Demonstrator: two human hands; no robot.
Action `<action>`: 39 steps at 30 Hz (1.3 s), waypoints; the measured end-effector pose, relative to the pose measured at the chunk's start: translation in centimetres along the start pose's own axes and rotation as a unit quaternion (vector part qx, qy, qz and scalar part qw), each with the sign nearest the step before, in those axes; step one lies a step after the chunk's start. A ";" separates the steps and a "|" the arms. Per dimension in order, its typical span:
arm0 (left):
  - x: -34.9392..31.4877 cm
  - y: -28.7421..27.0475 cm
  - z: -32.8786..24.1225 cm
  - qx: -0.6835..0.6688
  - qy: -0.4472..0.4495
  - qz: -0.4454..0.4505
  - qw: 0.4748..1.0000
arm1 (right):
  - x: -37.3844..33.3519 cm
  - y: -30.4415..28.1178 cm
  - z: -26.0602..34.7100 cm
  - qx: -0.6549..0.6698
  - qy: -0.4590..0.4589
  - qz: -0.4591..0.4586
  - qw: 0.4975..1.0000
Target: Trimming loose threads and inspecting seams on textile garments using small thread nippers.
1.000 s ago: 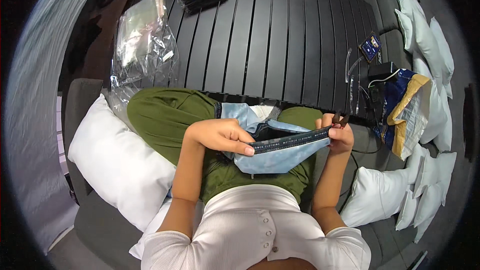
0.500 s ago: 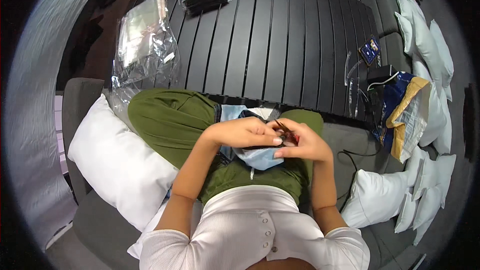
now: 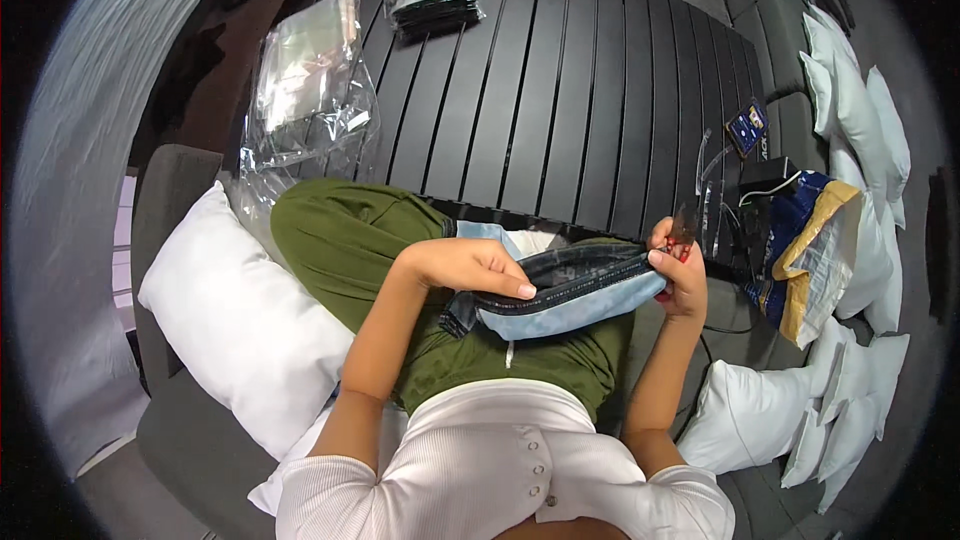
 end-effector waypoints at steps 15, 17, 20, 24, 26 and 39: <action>3.1 0.6 0.4 -0.088 -0.009 -0.092 0.992 | 0.0 6.2 -3.3 -0.115 0.000 0.215 0.970; 3.5 0.7 1.6 -0.163 -0.025 -0.121 0.979 | -0.1 6.8 -3.4 -0.130 -0.018 0.182 0.975; 2.5 1.4 -0.5 -0.180 -0.034 -0.140 0.973 | 0.5 5.6 -2.5 -0.107 -0.026 0.076 0.991; 1.8 1.4 0.2 -0.107 -0.031 -0.099 0.989 | 0.9 3.7 -0.9 -0.042 -0.100 -0.005 0.994; 1.5 1.7 0.0 -0.085 -0.035 -0.081 0.993 | 1.1 2.8 -0.6 -0.039 -0.085 -0.041 0.995; 0.2 3.0 -2.0 -0.352 0.014 -0.171 0.920 | -1.9 4.2 1.7 -0.033 -0.212 -0.018 0.977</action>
Point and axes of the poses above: each hand's wrist, its own x-axis towards the middle knuckle, its own y-axis out of the palm, z = x × y, the point moved 6 cm from there along x, towards the middle knuckle, and after that the axes turned 5 degrees about -z, right-handed, at the moved point
